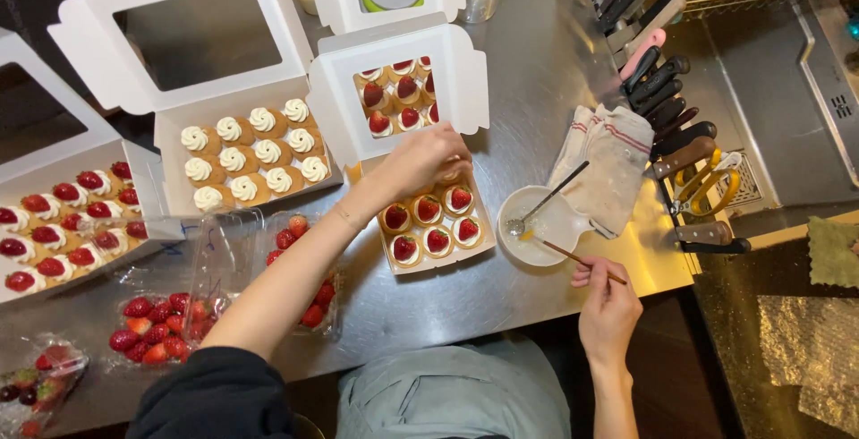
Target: Decorating cupcakes by placing fresh strawberries on the frosting and applying a glaze with a brush.
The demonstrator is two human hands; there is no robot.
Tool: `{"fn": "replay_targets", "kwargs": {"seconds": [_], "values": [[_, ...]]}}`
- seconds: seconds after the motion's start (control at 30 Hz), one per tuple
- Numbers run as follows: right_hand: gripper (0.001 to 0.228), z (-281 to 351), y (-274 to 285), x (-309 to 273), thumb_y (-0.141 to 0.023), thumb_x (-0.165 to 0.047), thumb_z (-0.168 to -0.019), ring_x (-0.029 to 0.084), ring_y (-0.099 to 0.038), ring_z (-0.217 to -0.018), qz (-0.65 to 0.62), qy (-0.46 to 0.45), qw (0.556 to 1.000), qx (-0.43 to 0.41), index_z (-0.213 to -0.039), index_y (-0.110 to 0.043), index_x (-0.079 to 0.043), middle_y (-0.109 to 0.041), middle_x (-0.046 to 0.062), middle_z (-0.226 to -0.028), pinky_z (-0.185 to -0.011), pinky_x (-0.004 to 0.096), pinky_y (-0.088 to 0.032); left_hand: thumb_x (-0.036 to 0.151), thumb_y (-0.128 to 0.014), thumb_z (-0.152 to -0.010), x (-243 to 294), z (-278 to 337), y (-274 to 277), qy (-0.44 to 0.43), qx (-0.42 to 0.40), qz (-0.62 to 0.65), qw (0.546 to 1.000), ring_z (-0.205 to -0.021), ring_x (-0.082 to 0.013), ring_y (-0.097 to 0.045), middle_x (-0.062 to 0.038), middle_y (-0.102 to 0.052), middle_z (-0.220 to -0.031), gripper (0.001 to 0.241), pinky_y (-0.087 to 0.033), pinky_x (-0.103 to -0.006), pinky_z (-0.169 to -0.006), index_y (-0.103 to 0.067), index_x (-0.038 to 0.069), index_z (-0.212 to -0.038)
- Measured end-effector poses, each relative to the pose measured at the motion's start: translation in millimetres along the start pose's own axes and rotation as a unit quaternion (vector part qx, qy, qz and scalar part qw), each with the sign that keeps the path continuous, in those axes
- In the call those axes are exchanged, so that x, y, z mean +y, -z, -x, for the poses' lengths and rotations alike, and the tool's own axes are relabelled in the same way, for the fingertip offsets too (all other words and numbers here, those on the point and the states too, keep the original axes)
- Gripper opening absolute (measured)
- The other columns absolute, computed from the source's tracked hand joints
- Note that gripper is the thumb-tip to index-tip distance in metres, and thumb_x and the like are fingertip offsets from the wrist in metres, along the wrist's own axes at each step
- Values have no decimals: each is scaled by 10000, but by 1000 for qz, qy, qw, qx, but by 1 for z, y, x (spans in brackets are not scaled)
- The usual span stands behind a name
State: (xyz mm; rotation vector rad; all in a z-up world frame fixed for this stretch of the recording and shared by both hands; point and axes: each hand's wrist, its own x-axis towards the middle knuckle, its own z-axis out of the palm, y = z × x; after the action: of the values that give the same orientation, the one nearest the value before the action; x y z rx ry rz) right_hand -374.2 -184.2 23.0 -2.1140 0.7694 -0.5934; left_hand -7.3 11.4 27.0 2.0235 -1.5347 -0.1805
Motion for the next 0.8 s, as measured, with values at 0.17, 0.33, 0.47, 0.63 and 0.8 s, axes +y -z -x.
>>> {"fn": "replay_targets", "kwargs": {"seconds": [0.17,0.33,0.47,0.63,0.8], "values": [[311,-8,-2,10,-514,-109,-1283,193,-741,-907,28,32,996,-81,-1242,-794,18,-767,110,-1126,-912,343,-614,233,-737,-1157,92,80,91,114,264,35,957,-1108,-241,-771,-105,-858,-1180,191,-640,-387,-987,-846,76,-1162],[375,-18,-1,0,-501,-112,-1369,199,-749,-866,32,73,996,-39,-1190,-806,11,-783,97,-993,-924,362,-586,283,-470,-1302,180,203,128,331,425,22,842,-591,-85,-461,-28,-777,-965,469,-360,-279,-576,-807,-1,-1463],[386,-21,-4,10,-475,-64,-1424,231,-771,-867,15,86,995,-48,-1213,-764,81,-780,156,-984,-953,366,-607,160,-477,-1247,192,281,91,435,399,80,803,-1091,-251,-884,-186,-790,-1388,192,-735,-322,-807,-583,12,-1308],[439,-28,9,36,-448,-75,-1516,271,-768,-880,17,99,993,-58,-1285,-760,129,-767,204,-1019,-909,390,-623,127,-630,-1192,174,335,26,461,279,-65,840,-1181,-349,-836,-207,-805,-1389,298,-673,-498,-1063,-655,-23,-1449],[455,-49,29,93,-417,-240,-1627,283,-789,-962,-127,38,991,33,-1465,-668,103,-750,281,-1172,-807,317,-670,119,-639,-1186,170,343,8,490,236,-89,835,-1138,-311,-816,-162,-795,-1334,300,-698,-469,-867,-649,13,-1466]]}}
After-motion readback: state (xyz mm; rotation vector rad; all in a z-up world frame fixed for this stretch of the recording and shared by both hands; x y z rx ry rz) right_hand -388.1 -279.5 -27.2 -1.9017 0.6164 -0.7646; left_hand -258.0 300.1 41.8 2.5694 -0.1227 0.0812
